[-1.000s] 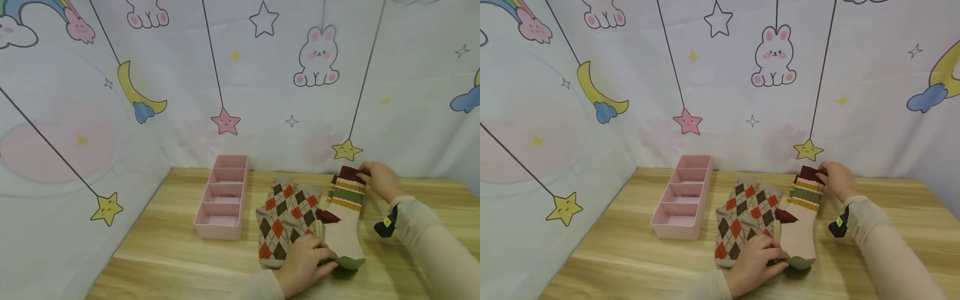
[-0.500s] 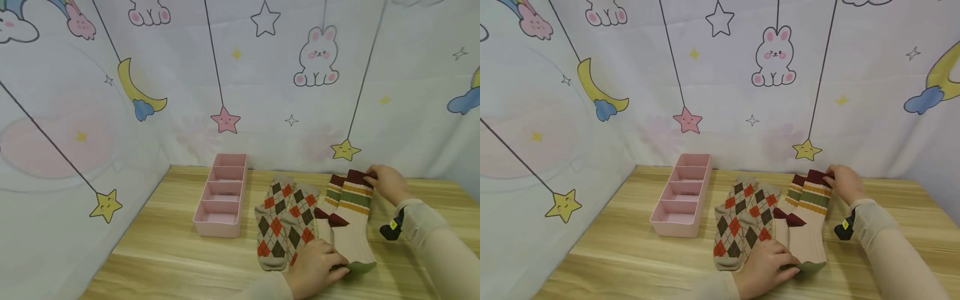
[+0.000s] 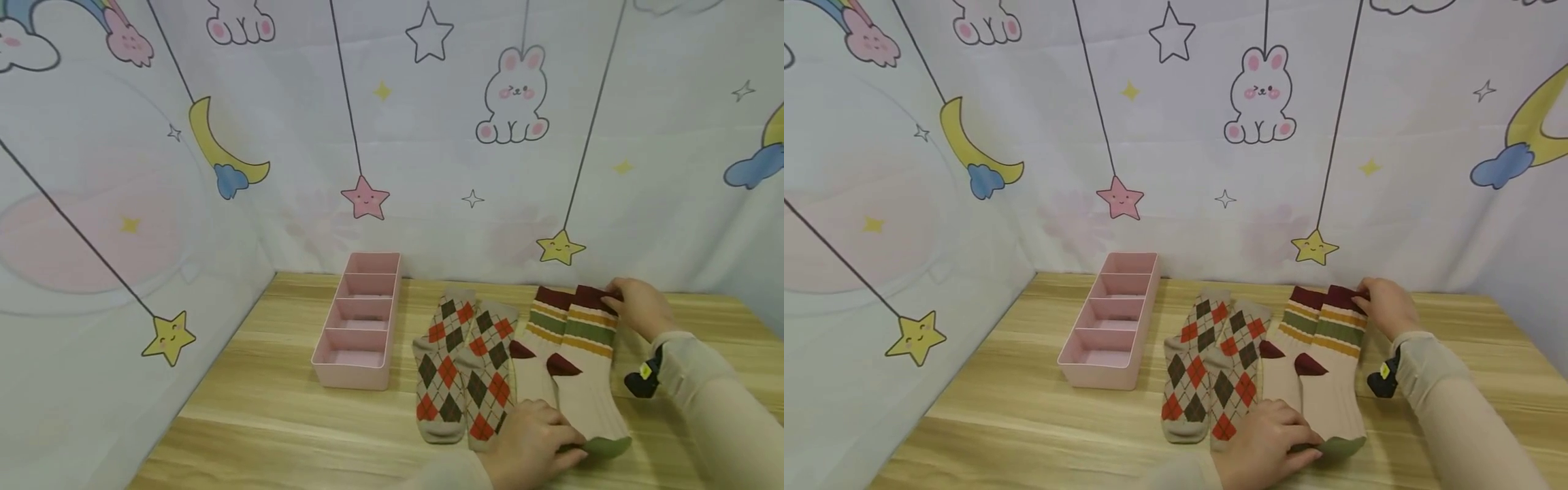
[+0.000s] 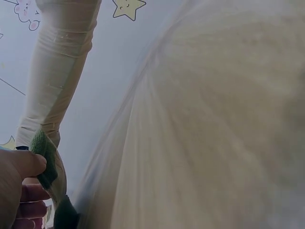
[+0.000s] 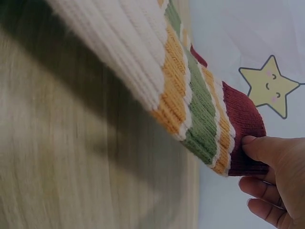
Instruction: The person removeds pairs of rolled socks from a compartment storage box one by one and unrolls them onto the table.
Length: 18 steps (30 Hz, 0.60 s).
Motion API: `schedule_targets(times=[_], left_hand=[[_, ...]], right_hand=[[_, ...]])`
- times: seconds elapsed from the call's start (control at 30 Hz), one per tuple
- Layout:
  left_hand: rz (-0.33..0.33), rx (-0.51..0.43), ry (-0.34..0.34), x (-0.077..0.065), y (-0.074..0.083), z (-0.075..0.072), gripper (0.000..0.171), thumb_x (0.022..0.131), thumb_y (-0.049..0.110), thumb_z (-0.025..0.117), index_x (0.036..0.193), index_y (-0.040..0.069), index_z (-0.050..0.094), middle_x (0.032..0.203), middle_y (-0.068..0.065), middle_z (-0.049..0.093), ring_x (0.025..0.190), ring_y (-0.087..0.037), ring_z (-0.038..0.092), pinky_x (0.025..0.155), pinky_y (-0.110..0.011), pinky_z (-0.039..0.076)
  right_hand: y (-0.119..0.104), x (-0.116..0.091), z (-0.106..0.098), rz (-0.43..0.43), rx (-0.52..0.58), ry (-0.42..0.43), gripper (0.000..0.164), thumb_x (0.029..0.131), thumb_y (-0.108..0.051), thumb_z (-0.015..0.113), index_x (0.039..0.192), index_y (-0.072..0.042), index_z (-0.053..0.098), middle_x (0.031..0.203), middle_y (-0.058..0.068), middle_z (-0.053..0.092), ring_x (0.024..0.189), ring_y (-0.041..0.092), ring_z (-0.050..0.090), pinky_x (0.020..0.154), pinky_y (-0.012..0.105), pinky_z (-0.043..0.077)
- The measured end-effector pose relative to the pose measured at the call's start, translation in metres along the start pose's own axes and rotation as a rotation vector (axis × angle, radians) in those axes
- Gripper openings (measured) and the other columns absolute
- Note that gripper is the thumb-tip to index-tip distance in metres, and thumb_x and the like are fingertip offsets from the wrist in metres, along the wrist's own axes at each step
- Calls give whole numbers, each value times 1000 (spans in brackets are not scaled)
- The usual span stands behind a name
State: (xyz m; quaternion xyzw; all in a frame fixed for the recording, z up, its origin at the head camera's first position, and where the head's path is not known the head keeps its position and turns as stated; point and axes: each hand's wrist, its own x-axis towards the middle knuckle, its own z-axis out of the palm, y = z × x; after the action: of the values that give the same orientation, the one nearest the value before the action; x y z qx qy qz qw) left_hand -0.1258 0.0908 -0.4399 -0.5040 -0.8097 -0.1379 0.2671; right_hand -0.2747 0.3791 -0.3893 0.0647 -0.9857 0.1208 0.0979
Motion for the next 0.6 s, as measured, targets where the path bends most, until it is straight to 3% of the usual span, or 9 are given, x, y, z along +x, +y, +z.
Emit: schedule_targets(times=[0.4,0.6], left_hand=[[-3,44,-16,6,6,13,14,87,46,67,94,38,75,88,25,68,83,8,55,74,-4,33],[-3,37,-83,7,6,16,15,88,47,64,96,39,75,90,26,68,83,8,54,74,-4,32]], right_hand=[[14,-3,7,30,27,-12,21,91,-12,62,98,8,64,88,24,67,77,37,63,69,50,49],[18,-4,14,33,40,-17,18,91,-12,62,92,5,64,83,21,66,73,33,62,66,48,49]])
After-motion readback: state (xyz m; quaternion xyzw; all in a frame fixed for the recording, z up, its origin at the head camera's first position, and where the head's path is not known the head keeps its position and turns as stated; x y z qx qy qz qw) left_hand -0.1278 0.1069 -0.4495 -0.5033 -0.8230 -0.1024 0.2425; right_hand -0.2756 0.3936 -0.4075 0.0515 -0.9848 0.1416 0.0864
